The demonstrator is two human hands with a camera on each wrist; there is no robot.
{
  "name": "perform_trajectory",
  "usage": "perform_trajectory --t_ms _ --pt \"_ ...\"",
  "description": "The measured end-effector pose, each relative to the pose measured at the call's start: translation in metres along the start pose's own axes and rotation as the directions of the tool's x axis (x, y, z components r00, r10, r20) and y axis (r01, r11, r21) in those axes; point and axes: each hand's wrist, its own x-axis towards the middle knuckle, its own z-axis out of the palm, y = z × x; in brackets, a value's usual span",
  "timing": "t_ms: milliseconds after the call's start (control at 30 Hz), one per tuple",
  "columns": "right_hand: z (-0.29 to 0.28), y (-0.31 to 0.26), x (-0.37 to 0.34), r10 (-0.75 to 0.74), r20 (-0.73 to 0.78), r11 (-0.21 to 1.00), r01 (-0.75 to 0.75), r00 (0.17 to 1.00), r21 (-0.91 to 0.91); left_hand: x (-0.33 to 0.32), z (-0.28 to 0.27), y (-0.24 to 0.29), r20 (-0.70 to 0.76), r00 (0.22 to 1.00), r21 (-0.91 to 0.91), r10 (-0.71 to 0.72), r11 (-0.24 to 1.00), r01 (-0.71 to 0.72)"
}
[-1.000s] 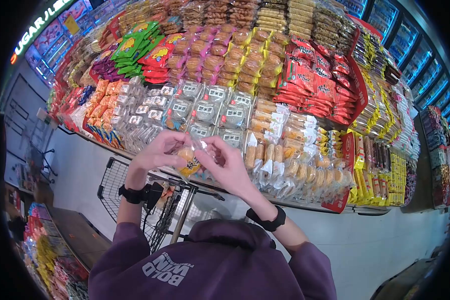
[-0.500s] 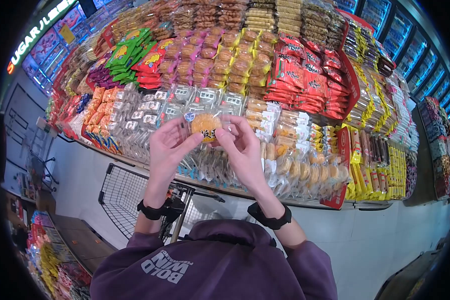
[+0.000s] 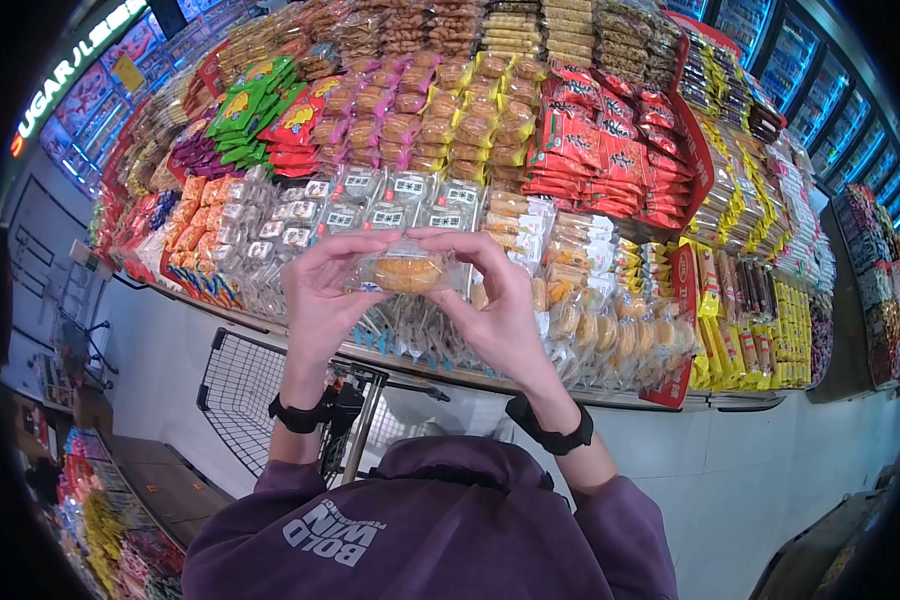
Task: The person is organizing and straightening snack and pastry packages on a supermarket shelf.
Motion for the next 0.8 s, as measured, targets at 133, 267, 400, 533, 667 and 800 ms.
perform_trajectory --t_ms 133,267,400,533,667,800 --pt "0.0 -0.001 -0.004 -0.01 -0.016 1.0 0.01 1.0 -0.008 -0.001 0.003 0.002 -0.009 1.0 -0.03 0.006 1.0 -0.006" --pt "-0.002 0.0 -0.009 -0.032 -0.018 0.999 0.032 0.999 -0.023 -0.003 0.005 -0.006 0.005 0.999 -0.028 0.037 0.999 -0.037" --pt "-0.004 -0.001 -0.017 -0.009 -0.05 0.998 0.006 0.999 -0.055 -0.006 0.013 -0.007 -0.007 1.0 -0.048 -0.012 0.999 0.012" --pt "-0.008 -0.005 -0.026 0.119 -0.072 0.993 -0.12 0.99 -0.008 -0.012 0.024 -0.006 -0.032 0.988 -0.095 -0.148 0.985 0.145" --pt "-0.013 -0.007 -0.04 0.288 -0.106 0.951 -0.271 0.952 0.151 -0.016 0.048 -0.001 -0.008 0.931 -0.289 -0.364 0.893 0.346" --pt "-0.019 -0.009 -0.048 0.349 -0.136 0.917 -0.308 0.927 0.252 -0.017 0.064 -0.004 0.013 0.929 -0.306 -0.369 0.884 0.355"
